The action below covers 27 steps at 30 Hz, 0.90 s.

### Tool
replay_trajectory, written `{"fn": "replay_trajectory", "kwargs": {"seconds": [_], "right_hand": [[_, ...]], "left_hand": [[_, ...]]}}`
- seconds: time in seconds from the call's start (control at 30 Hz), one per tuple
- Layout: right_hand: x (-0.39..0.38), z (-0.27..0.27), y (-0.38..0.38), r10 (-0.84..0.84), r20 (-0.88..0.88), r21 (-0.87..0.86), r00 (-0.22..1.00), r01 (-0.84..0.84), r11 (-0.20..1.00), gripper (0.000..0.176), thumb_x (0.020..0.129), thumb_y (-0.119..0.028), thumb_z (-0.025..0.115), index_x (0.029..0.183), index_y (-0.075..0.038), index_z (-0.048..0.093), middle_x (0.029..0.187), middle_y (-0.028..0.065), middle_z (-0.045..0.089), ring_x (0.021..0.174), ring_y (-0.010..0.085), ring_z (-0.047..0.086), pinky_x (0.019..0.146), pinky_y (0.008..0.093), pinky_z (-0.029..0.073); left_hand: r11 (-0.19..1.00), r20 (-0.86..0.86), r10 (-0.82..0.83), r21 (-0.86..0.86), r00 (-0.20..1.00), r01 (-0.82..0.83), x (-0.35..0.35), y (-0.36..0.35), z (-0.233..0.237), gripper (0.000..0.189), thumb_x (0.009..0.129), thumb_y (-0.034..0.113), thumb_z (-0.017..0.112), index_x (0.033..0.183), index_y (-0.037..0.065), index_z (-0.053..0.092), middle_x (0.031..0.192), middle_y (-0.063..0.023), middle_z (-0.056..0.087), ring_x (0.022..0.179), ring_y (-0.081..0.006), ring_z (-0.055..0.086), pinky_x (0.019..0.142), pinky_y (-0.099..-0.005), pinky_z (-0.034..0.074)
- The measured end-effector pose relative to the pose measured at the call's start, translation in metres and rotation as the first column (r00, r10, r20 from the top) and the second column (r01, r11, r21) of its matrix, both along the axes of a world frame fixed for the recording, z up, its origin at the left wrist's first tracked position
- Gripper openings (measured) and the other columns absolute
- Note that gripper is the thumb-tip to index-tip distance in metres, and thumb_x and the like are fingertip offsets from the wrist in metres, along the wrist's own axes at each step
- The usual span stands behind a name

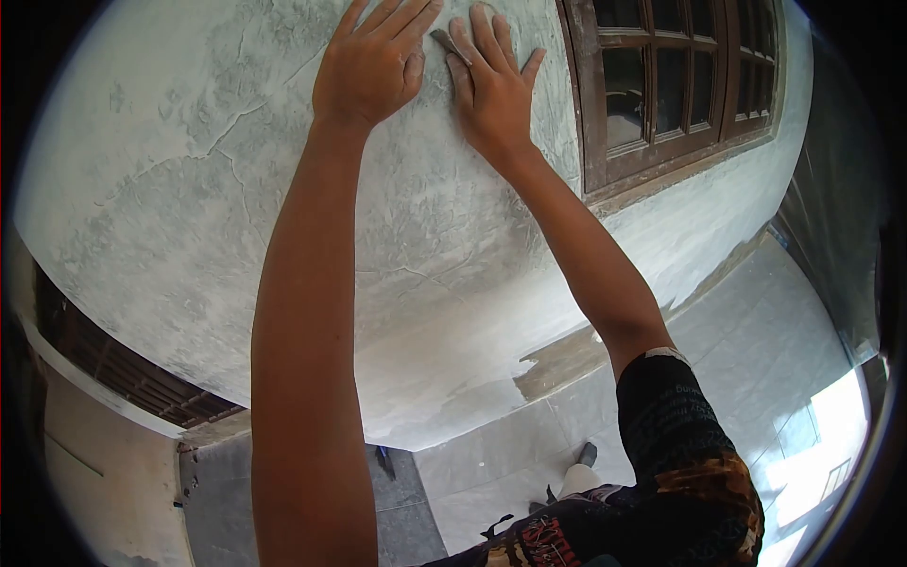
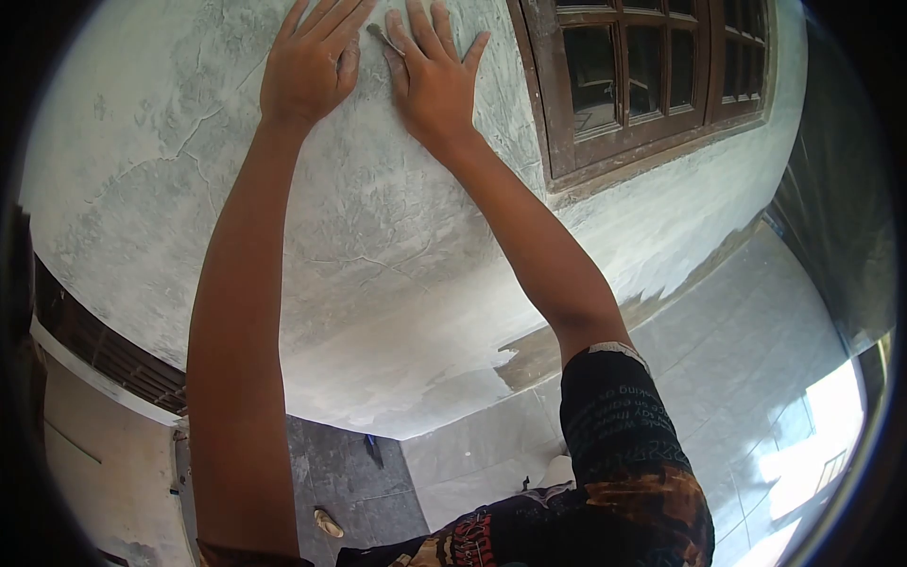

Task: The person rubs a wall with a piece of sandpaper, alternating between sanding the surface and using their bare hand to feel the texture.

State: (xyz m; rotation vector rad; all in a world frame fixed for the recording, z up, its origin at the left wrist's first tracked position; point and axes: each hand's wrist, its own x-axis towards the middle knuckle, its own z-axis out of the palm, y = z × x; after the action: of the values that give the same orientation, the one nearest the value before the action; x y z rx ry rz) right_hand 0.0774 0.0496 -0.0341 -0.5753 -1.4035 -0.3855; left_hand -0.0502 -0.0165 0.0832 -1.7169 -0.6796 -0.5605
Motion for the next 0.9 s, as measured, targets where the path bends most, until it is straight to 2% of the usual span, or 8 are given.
{"fn": "replay_trajectory", "kwargs": {"seconds": [0.13, 0.2, 0.37, 0.53, 0.63, 0.73, 0.83, 0.9], "right_hand": [[-0.012, -0.038, -0.015, 0.048, -0.034, -0.080, 0.998, -0.051, 0.996, 0.045, 0.099, -0.016, 0.056, 0.144, -0.022, 0.053, 0.159, 0.0048, 0.038, 0.149, 0.0344, 0.029, 0.111, 0.0756, 0.007], [-0.014, -0.063, -0.015, -0.015, 0.088, -0.107, 0.996, 0.024, 0.994, 0.049, 0.095, -0.018, 0.062, 0.143, -0.022, 0.054, 0.158, 0.0031, 0.039, 0.147, 0.0342, 0.032, 0.110, 0.0780, 0.010], [-0.004, -0.005, 0.000, -0.026, -0.031, 0.009, 0.999, 0.026, 1.000, 0.049, 0.095, -0.016, 0.062, 0.143, -0.023, 0.054, 0.160, 0.0031, 0.037, 0.148, 0.0339, 0.031, 0.110, 0.0775, 0.010], [-0.010, -0.055, -0.017, -0.018, 0.091, -0.088, 0.996, 0.026, 0.996, 0.050, 0.094, -0.016, 0.063, 0.143, -0.023, 0.054, 0.159, 0.0038, 0.039, 0.149, 0.0332, 0.030, 0.110, 0.0769, 0.010], [-0.003, -0.001, 0.008, -0.061, -0.023, 0.049, 0.998, 0.062, 0.997, 0.050, 0.094, -0.018, 0.063, 0.143, -0.024, 0.054, 0.159, 0.0032, 0.039, 0.148, 0.0332, 0.031, 0.110, 0.0775, 0.011], [-0.006, -0.007, 0.004, -0.022, -0.040, 0.016, 0.999, 0.022, 1.000, 0.050, 0.095, -0.018, 0.063, 0.143, -0.025, 0.054, 0.159, 0.0025, 0.038, 0.148, 0.0329, 0.031, 0.109, 0.0783, 0.011], [-0.010, -0.065, -0.014, -0.026, 0.084, -0.096, 0.996, 0.034, 0.995, 0.051, 0.094, -0.017, 0.063, 0.143, -0.024, 0.054, 0.159, 0.0023, 0.038, 0.148, 0.0325, 0.032, 0.108, 0.0789, 0.012], [-0.003, -0.048, -0.006, -0.048, 0.139, -0.095, 0.989, 0.061, 0.994, 0.051, 0.094, -0.017, 0.063, 0.143, -0.024, 0.054, 0.159, 0.0024, 0.038, 0.148, 0.0327, 0.032, 0.108, 0.0789, 0.012]], "left_hand": [[1.000, 0.009, -0.004, -0.005, 1.000, 0.004, 0.001, -0.003, -0.003, 0.047, 0.085, 0.009, 0.054, 0.131, 0.001, 0.062, 0.142, -0.0112, 0.058, 0.139, -0.0274, 0.046, 0.117, -0.0500, 0.032], [1.000, 0.009, -0.002, -0.004, 1.000, 0.002, 0.000, -0.003, -0.001, 0.047, 0.085, 0.009, 0.054, 0.131, 0.001, 0.062, 0.142, -0.0112, 0.058, 0.139, -0.0275, 0.046, 0.117, -0.0501, 0.032], [1.000, 0.021, 0.004, -0.009, 1.000, -0.004, -0.001, -0.002, -0.003, 0.047, 0.084, 0.009, 0.054, 0.131, 0.002, 0.062, 0.142, -0.0110, 0.058, 0.139, -0.0277, 0.047, 0.117, -0.0503, 0.032], [1.000, 0.003, 0.008, 0.001, 1.000, -0.008, 0.000, -0.002, -0.002, 0.048, 0.084, 0.009, 0.054, 0.130, 0.002, 0.062, 0.142, -0.0112, 0.058, 0.139, -0.0273, 0.047, 0.117, -0.0501, 0.032], [1.000, 0.002, 0.003, 0.001, 1.000, -0.003, 0.000, -0.001, -0.001, 0.046, 0.085, 0.010, 0.054, 0.130, 0.002, 0.062, 0.142, -0.0113, 0.057, 0.139, -0.0274, 0.047, 0.117, -0.0499, 0.032], [1.000, 0.000, -0.009, 0.000, 1.000, 0.009, 0.001, -0.004, -0.002, 0.045, 0.087, 0.011, 0.054, 0.130, 0.002, 0.062, 0.142, -0.0114, 0.058, 0.139, -0.0274, 0.047, 0.117, -0.0498, 0.032], [1.000, -0.012, 0.007, 0.003, 1.000, -0.007, 0.001, -0.005, -0.002, 0.044, 0.088, 0.011, 0.054, 0.130, 0.001, 0.062, 0.142, -0.0116, 0.058, 0.139, -0.0274, 0.047, 0.117, -0.0499, 0.032], [1.000, -0.006, 0.009, 0.009, 1.000, -0.009, 0.002, -0.006, 0.000, 0.044, 0.088, 0.012, 0.054, 0.130, 0.001, 0.062, 0.142, -0.0117, 0.058, 0.139, -0.0274, 0.046, 0.117, -0.0499, 0.032]]}}
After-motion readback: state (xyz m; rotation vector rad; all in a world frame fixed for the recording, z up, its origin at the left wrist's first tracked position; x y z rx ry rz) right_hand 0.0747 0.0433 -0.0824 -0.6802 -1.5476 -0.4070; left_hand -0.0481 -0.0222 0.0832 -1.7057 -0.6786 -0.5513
